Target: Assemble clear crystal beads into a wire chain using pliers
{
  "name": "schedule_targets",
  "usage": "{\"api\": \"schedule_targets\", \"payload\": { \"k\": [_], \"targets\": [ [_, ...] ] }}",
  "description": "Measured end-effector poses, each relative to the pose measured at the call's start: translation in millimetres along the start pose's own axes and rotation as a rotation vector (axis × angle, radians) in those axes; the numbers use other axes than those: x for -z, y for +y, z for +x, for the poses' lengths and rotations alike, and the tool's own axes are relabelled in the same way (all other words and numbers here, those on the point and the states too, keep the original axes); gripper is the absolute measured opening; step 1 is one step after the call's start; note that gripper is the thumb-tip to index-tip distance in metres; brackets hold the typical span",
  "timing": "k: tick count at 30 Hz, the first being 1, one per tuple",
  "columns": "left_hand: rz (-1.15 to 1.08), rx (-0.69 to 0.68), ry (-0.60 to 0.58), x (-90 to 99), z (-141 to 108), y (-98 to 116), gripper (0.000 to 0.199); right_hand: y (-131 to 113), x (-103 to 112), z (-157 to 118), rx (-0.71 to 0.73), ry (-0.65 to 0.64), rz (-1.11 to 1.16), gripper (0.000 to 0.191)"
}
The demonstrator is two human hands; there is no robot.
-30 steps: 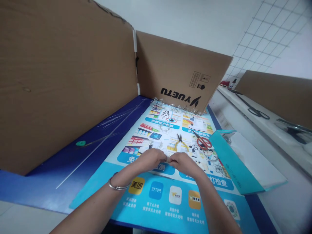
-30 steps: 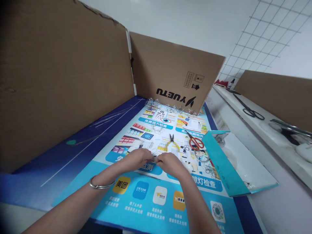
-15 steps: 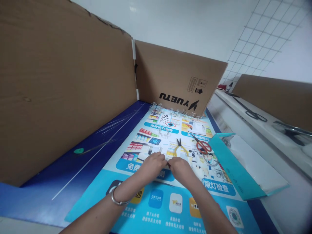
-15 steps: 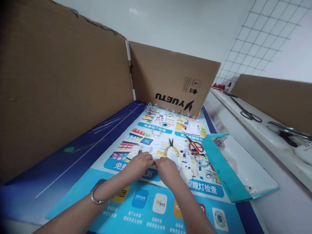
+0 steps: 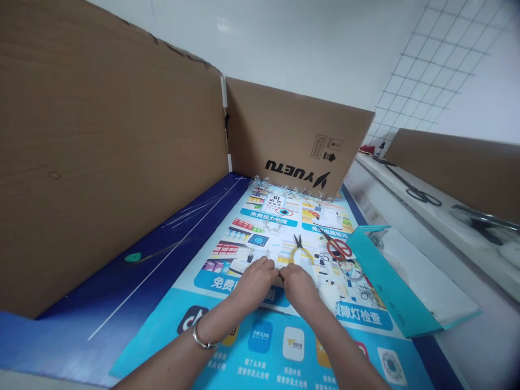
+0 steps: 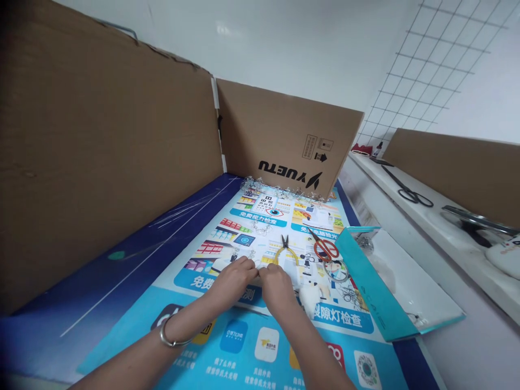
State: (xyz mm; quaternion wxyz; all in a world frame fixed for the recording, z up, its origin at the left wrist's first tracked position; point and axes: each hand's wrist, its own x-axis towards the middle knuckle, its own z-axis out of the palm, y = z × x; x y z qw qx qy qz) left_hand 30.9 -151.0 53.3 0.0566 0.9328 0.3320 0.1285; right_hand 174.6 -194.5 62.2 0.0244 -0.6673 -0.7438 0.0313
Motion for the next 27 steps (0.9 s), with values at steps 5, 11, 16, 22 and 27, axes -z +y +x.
{"api": "schedule_targets", "payload": {
  "k": [5,11,16,22,27],
  "targets": [
    [-0.031,0.024,0.004,1.7,1,2,0.019,-4,-4,0,-0.031,0.042,0.008,0.019],
    [-0.108,0.078,0.025,-0.7,-1,3,0.02,-9,-7,-3,-0.054,0.113,0.069,0.017],
    [-0.228,0.142,0.059,-8.3,-3,-2,0.019,-7,-8,-2,-0.08,0.17,0.231,0.02],
    [-0.465,0.205,0.11,-13.5,3,-17,0.02,11,-16,9,-0.11,0.197,0.604,0.016],
    [-0.686,0.241,0.17,-15.8,7,-25,0.012,17,-26,16,-0.149,0.14,0.982,0.016]
  ]
}}
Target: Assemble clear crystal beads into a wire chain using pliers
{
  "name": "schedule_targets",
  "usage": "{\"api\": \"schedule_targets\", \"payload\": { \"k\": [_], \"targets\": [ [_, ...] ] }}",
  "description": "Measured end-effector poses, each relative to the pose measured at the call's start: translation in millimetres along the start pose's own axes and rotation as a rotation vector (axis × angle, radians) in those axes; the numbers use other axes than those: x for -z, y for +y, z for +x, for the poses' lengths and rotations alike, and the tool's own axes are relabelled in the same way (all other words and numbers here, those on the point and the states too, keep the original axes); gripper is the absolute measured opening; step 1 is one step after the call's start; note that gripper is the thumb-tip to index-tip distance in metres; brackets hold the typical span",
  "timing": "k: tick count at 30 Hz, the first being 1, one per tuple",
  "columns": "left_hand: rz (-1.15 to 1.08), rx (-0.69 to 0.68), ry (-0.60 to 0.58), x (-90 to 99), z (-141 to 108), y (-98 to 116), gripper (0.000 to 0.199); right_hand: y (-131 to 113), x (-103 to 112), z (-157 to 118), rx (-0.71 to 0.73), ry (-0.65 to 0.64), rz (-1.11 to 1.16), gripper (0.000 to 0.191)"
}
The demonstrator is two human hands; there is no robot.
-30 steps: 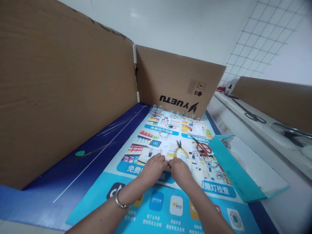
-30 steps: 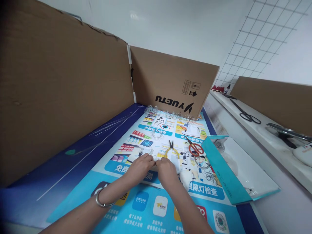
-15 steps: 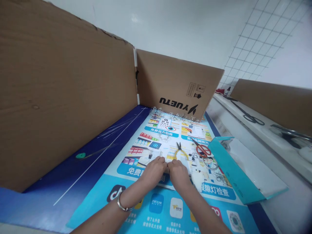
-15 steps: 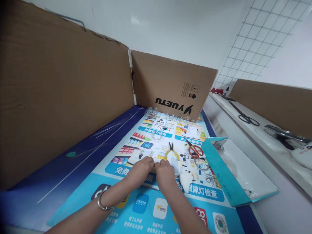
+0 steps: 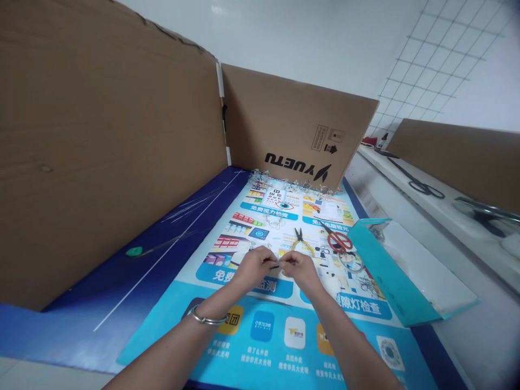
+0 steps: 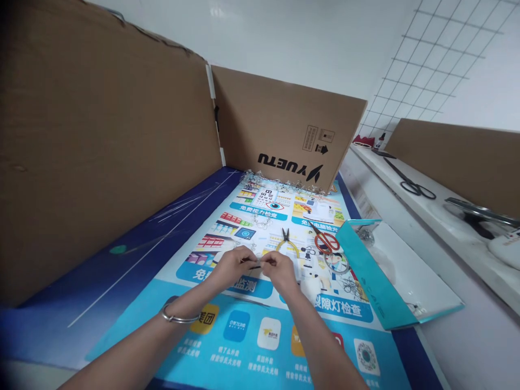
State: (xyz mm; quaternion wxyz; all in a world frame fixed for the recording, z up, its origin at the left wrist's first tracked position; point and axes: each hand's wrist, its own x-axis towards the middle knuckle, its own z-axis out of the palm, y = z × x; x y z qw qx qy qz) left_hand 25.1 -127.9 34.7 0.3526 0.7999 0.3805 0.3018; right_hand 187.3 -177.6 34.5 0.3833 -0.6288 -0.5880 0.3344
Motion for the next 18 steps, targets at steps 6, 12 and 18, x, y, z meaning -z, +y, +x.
{"api": "schedule_targets", "payload": {
  "k": [6,12,18],
  "targets": [
    [-0.278,0.096,-0.026,-8.5,1,-9,0.011,-3,-4,-3,-0.063,-0.001,0.318,0.023],
    [-0.463,0.138,-0.054,-13.5,1,-10,0.012,-5,-6,-5,-0.073,0.038,0.456,0.023],
    [-0.507,0.156,-0.057,-14.9,1,-12,0.01,-7,-7,-5,-0.062,0.044,0.462,0.02]
  ]
}}
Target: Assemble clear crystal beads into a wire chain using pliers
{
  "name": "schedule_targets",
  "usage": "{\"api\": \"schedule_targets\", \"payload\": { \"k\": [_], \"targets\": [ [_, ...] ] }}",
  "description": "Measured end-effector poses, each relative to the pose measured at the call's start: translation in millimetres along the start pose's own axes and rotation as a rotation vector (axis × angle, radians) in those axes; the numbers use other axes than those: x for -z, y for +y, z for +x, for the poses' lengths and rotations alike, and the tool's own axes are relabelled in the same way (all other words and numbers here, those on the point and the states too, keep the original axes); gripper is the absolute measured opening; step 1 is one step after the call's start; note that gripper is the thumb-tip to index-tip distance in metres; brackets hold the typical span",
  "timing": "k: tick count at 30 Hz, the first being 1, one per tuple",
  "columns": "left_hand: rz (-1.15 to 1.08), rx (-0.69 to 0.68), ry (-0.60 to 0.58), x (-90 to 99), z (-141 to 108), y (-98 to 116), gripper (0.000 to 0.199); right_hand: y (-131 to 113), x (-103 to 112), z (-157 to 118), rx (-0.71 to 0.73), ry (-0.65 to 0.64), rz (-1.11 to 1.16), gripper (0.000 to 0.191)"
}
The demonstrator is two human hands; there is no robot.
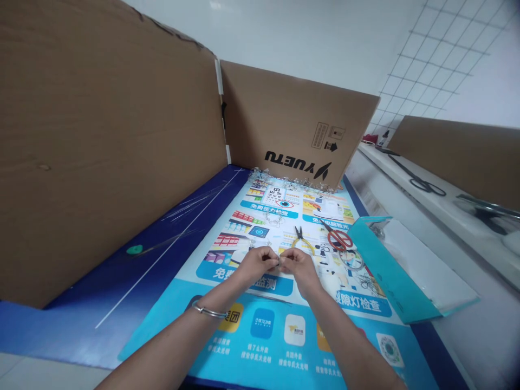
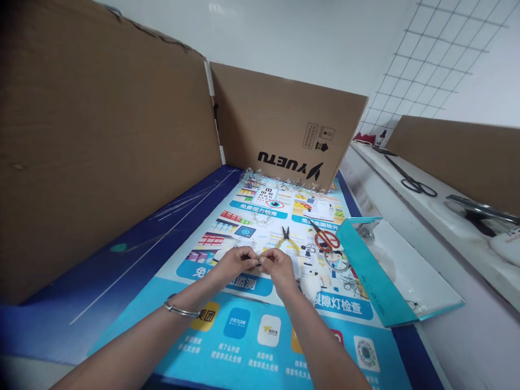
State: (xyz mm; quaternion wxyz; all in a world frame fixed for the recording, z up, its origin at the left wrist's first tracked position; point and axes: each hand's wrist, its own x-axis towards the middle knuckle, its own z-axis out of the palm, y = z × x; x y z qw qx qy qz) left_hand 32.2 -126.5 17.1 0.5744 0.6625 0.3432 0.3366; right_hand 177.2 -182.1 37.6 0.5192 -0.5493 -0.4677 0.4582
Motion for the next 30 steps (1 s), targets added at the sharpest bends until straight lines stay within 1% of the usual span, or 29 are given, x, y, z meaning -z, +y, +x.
{"api": "schedule_targets", "payload": {
  "k": [5,11,17,19,21,24,26,29,30],
  "targets": [
    [0.032,-0.015,-0.001,-0.8,-2,6,0.009,2,2,2,0.038,0.004,-0.096,0.016],
    [0.117,-0.034,0.013,-3.7,-5,16,0.013,6,7,5,0.125,0.035,-0.306,0.013],
    [0.171,-0.035,0.016,0.1,-7,24,0.019,0,4,-2,0.208,0.033,-0.518,0.016],
    [0.165,-0.037,0.044,3.6,-7,25,0.018,-6,10,-1,0.229,0.038,-0.591,0.016],
    [0.145,-0.041,0.089,8.3,-6,27,0.017,-13,23,3,0.242,0.076,-0.668,0.018],
    [0.115,-0.053,0.136,15.9,-4,28,0.018,-20,44,9,0.235,0.191,-0.803,0.025],
    [0.086,-0.058,0.172,19.6,-2,27,0.019,-19,51,11,0.235,0.246,-0.891,0.034],
    [0.035,-0.043,0.217,21.5,1,23,0.023,-7,48,11,0.243,0.269,-1.02,0.057],
    [0.023,-0.035,0.218,21.4,1,22,0.025,-1,45,11,0.221,0.25,-1.185,0.06]
  ]
}}
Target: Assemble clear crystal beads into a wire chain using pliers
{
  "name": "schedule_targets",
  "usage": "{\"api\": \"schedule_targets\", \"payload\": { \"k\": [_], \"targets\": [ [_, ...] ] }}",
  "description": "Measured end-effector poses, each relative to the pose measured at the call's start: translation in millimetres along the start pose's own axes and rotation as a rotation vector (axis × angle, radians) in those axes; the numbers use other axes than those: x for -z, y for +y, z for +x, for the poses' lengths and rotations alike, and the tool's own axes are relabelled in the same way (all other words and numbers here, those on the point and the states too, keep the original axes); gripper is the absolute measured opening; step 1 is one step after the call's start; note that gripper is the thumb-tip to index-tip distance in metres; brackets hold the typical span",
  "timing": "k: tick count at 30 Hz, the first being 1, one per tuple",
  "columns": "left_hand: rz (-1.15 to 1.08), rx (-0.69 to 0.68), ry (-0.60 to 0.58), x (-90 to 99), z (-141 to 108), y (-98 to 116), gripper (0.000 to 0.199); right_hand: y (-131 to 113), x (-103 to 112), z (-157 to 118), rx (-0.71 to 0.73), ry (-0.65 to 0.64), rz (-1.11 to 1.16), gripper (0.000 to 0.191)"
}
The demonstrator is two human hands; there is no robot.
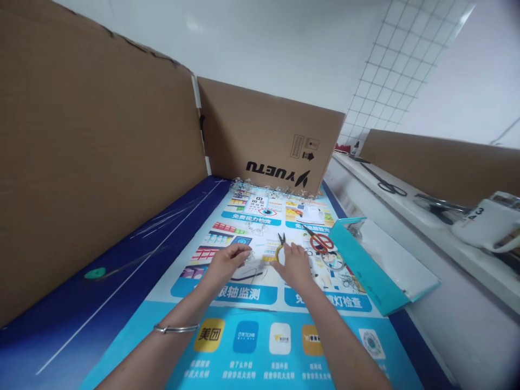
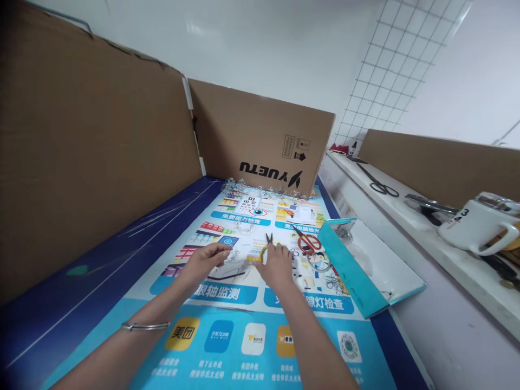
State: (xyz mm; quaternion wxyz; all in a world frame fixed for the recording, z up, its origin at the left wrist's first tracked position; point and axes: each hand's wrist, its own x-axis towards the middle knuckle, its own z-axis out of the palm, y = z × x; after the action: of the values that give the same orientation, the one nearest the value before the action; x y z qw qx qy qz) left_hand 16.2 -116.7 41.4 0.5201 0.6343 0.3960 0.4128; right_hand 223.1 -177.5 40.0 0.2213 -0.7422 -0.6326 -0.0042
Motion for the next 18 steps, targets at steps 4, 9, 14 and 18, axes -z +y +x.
{"api": "schedule_targets", "payload": {
  "k": [4,9,14,18],
  "targets": [
    [-0.03,0.022,-0.023,-1.0,-3,1,0.029,-1,-19,-3,0.049,-0.06,-0.266,0.041],
    [-0.054,-0.016,-0.018,-0.3,-8,7,0.027,-2,-20,-2,0.058,-0.032,-0.258,0.054],
    [-0.067,-0.057,0.002,1.5,-9,8,0.025,-12,-23,-1,0.113,-0.026,-0.255,0.054],
    [-0.098,-0.063,0.026,5.8,-9,5,0.024,-13,-26,-1,0.131,-0.069,-0.256,0.04]
  ]
}}
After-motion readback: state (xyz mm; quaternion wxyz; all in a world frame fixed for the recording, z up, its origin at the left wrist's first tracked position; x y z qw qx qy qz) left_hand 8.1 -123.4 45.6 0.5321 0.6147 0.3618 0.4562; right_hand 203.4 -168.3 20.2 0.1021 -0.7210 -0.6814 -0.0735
